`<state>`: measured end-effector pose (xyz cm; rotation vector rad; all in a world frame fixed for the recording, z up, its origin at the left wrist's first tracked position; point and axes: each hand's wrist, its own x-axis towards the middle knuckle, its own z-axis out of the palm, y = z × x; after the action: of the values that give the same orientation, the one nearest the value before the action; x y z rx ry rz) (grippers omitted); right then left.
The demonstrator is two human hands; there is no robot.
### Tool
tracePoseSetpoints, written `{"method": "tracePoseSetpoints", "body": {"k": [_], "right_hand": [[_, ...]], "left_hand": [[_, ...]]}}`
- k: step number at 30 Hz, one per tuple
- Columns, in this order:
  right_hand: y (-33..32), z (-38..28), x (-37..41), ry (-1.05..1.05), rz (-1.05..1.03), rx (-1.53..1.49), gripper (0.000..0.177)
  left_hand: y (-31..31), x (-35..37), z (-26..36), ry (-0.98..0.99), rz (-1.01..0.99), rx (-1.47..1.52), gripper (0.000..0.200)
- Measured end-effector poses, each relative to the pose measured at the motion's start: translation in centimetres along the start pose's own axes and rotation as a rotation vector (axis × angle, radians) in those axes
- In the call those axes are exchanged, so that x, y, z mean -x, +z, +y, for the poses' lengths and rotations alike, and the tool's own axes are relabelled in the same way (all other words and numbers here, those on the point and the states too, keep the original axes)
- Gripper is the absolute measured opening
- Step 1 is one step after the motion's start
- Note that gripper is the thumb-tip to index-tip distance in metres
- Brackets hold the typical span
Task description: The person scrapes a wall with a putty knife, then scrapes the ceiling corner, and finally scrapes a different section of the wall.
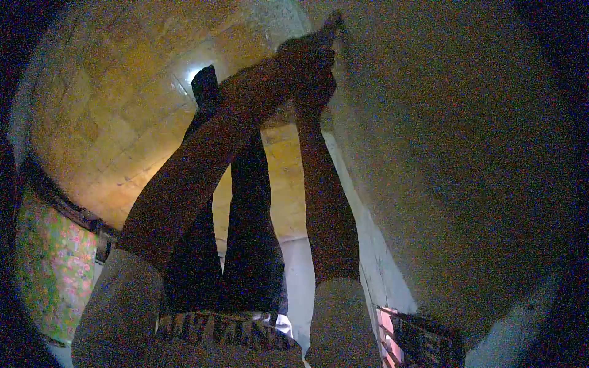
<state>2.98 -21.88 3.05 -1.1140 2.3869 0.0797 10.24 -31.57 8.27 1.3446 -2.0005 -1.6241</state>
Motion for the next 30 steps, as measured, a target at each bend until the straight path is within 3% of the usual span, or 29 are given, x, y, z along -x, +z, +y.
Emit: {"method": "tracePoseSetpoints", "body": {"k": [1, 2, 5, 6, 9, 10, 13, 15, 16, 18, 19, 22, 24, 25, 27, 29, 30], "right_hand": [[-1.0, -3.2, -0.8, 0.016, 0.021, -0.067, 0.023], [-1.2, -4.9, -1.0, 0.035, 0.031, -0.132, 0.023], [5.6, 3.2, 0.8, -0.301, 0.247, 0.091, 0.024], [4.0, 2.1, 2.0, -0.244, 0.201, 0.056, 0.027], [-0.7, -0.4, 5.7, -0.115, 0.126, -0.141, 0.034], [0.1, 0.2, 5.2, -0.092, 0.150, -0.266, 0.034], [3.0, -0.4, 2.9, -0.083, 0.174, -0.516, 0.036], [2.6, 0.5, 5.1, 0.013, 0.021, -0.302, 0.043], [-0.7, -1.1, 5.9, 0.083, -0.103, -0.049, 0.045], [-2.4, -1.9, 6.0, 0.071, -0.131, 0.102, 0.050], [-1.8, -0.3, 6.5, 0.000, -0.046, 0.021, 0.053], [0.9, 2.3, 7.1, -0.121, 0.246, -0.261, 0.036], [1.6, 2.0, 6.6, -0.261, 0.446, -0.208, 0.031], [1.3, 2.5, 6.8, -0.362, 0.531, -0.029, 0.032], [-0.2, 2.8, 8.2, -0.368, 0.464, 0.121, 0.033], [-5.4, 0.3, 8.6, -0.186, 0.206, 0.053, 0.034], [-5.8, 0.4, 8.1, -0.190, 0.164, 0.048, 0.034]], "left_hand": [[-0.1, -1.3, -0.5, 0.039, 0.149, -0.170, 0.070], [-0.6, -1.8, -1.0, 0.069, 0.127, -0.181, 0.070], [-0.9, 0.4, -0.6, 0.092, -0.031, -0.142, 0.069], [-0.3, 1.7, -0.2, 0.093, -0.102, -0.117, 0.068], [1.1, 2.9, -0.3, 0.145, 0.014, -0.039, 0.067], [1.6, 2.9, -0.2, 0.172, 0.103, -0.003, 0.066], [0.7, 2.2, -1.4, 0.183, 0.092, -0.043, 0.067], [2.4, 3.1, -0.9, 0.083, 0.051, -0.074, 0.067], [2.5, 3.0, -0.5, 0.075, 0.021, -0.085, 0.067], [1.5, 3.6, 1.0, 0.096, -0.049, -0.087, 0.066], [1.0, 3.9, 1.6, 0.110, -0.064, -0.057, 0.065], [0.2, 4.0, 1.9, 0.160, -0.014, 0.011, 0.064], [0.4, 3.5, 1.9, 0.260, 0.109, -0.021, 0.064], [0.9, 4.0, 1.6, 0.271, 0.116, -0.028, 0.064], [0.7, 4.9, 2.2, 0.252, 0.075, -0.021, 0.064], [-0.2, 4.7, 4.4, 0.175, -0.034, -0.039, 0.064], [-0.6, 4.7, 5.6, 0.109, -0.093, -0.081, 0.064]]}}
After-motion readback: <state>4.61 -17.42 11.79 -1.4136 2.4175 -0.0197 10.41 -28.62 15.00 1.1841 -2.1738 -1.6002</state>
